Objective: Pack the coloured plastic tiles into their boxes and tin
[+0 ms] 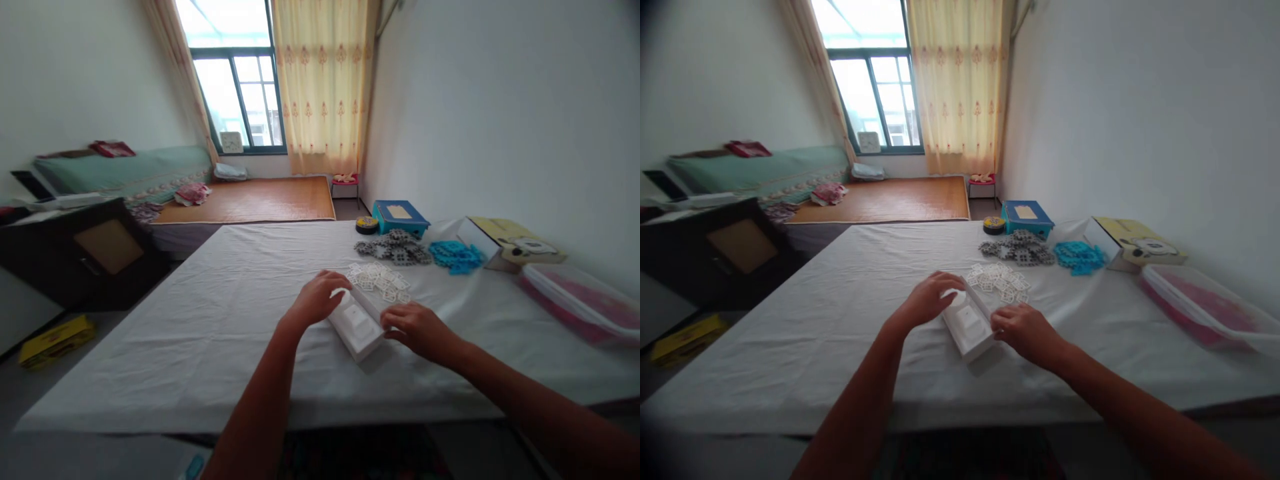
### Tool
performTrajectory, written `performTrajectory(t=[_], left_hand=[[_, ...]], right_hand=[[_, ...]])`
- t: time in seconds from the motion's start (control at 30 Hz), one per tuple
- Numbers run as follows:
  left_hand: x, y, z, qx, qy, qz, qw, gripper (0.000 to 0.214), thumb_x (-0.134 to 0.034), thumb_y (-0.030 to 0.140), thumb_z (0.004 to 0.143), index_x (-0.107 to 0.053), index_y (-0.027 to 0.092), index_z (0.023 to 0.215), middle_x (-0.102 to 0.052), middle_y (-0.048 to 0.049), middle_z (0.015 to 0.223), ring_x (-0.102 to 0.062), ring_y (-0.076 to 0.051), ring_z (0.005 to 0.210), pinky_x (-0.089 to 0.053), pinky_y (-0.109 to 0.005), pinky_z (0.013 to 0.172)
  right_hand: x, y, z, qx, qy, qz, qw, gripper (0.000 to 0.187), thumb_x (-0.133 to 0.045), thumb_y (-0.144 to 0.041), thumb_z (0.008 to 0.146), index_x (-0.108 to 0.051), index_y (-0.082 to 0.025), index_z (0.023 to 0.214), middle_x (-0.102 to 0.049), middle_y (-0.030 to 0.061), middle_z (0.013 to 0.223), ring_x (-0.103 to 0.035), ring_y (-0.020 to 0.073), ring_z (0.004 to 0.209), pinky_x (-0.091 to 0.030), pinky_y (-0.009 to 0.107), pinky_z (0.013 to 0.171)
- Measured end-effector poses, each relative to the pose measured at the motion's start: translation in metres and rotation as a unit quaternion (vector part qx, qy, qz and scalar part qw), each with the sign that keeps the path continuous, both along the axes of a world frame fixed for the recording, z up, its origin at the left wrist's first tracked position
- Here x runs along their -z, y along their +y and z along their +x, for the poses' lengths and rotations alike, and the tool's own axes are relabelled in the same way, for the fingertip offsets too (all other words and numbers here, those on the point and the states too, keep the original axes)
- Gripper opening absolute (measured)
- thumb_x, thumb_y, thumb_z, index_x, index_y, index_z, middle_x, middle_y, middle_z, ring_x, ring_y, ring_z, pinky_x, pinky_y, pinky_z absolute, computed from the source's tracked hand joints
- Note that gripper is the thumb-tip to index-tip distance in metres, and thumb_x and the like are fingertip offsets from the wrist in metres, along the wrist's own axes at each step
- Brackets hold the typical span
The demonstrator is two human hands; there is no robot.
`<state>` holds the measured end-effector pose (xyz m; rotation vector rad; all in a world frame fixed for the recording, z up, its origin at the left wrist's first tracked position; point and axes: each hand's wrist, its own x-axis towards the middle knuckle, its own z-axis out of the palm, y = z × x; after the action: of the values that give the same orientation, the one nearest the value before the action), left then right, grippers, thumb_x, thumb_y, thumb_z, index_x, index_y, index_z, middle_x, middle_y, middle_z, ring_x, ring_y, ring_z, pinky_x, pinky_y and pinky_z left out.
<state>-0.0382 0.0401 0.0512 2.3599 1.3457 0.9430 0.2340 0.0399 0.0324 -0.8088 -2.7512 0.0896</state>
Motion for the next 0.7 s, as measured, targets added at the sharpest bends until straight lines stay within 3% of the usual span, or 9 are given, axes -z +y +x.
performTrajectory(t=[0.1,0.2,0.33,0.43,0.53,0.63,0.7], left_hand=[[-0.009,-0.006,0.020,0.099,0.179,-0.030,0.978,0.036,-0.068,0.018,0.077,-0.067,0.027,0.112,-0.065,-0.0015,0.124,-0.055,-0.021,0.114,-0.042,-0.036,0.101],[-0.014,-0.004,0.047,0.157,0.277,-0.025,0.948,0.046,-0.072,0.016,0.074,-0.064,0.030,0.116,-0.061,-0.0003,0.130,-0.051,-0.023,0.121,-0.039,-0.037,0.102],[-0.014,0.001,0.074,0.220,0.375,-0.035,0.900,0.052,-0.077,0.014,0.069,-0.063,0.031,0.116,-0.065,-0.0002,0.125,-0.053,-0.023,0.119,-0.040,-0.035,0.097],[-0.021,0.002,0.077,0.222,0.371,-0.035,0.901,0.053,-0.078,0.013,0.069,-0.062,0.030,0.117,-0.064,-0.0018,0.126,-0.053,-0.024,0.120,-0.041,-0.037,0.097],[-0.035,0.004,0.067,0.229,0.316,-0.059,0.919,0.050,-0.075,0.016,0.074,-0.060,0.030,0.120,-0.063,-0.0031,0.127,-0.052,-0.023,0.121,-0.040,-0.038,0.100],[-0.050,0.005,0.052,0.251,0.240,-0.098,0.933,0.046,-0.070,0.024,0.080,-0.058,0.027,0.124,-0.061,-0.0060,0.127,-0.053,-0.023,0.121,-0.040,-0.040,0.104],[-0.058,0.004,0.039,0.247,0.179,-0.114,0.945,0.045,-0.067,0.030,0.083,-0.056,0.026,0.127,-0.060,-0.0074,0.128,-0.054,-0.023,0.120,-0.041,-0.041,0.104]], right_hand=[[0.009,-0.018,0.021,0.026,0.012,-0.004,1.000,0.007,-0.057,-0.018,0.090,-0.062,-0.020,0.084,-0.069,0.0043,0.091,-0.064,0.0185,0.083,-0.045,0.030,0.075],[0.019,-0.025,0.031,0.023,0.083,-0.048,0.995,0.013,-0.053,-0.016,0.091,-0.064,-0.022,0.092,-0.069,0.0041,0.098,-0.064,0.0171,0.089,-0.049,0.028,0.080],[0.031,-0.026,0.037,-0.001,0.183,-0.077,0.980,0.019,-0.051,-0.017,0.092,-0.067,-0.024,0.100,-0.067,0.0053,0.110,-0.064,0.0177,0.100,-0.051,0.032,0.090],[0.039,-0.025,0.040,0.014,0.231,-0.071,0.970,0.016,-0.052,-0.020,0.092,-0.067,-0.024,0.096,-0.063,0.0068,0.119,-0.064,0.0189,0.102,-0.052,0.035,0.091],[0.044,-0.027,0.040,0.033,0.285,-0.095,0.953,0.014,-0.053,-0.024,0.092,-0.067,-0.023,0.095,-0.060,0.0071,0.120,-0.066,0.0172,0.091,-0.056,0.033,0.082],[0.045,-0.030,0.037,0.033,0.346,-0.139,0.927,0.020,-0.052,-0.027,0.092,-0.062,-0.025,0.110,-0.058,0.0069,0.120,-0.066,0.0150,0.085,-0.058,0.029,0.070],[0.044,-0.030,0.036,0.046,0.376,-0.150,0.913,0.036,-0.053,-0.029,0.091,-0.051,-0.028,0.127,-0.056,0.0080,0.125,-0.065,0.0152,0.085,-0.059,0.030,0.067]])
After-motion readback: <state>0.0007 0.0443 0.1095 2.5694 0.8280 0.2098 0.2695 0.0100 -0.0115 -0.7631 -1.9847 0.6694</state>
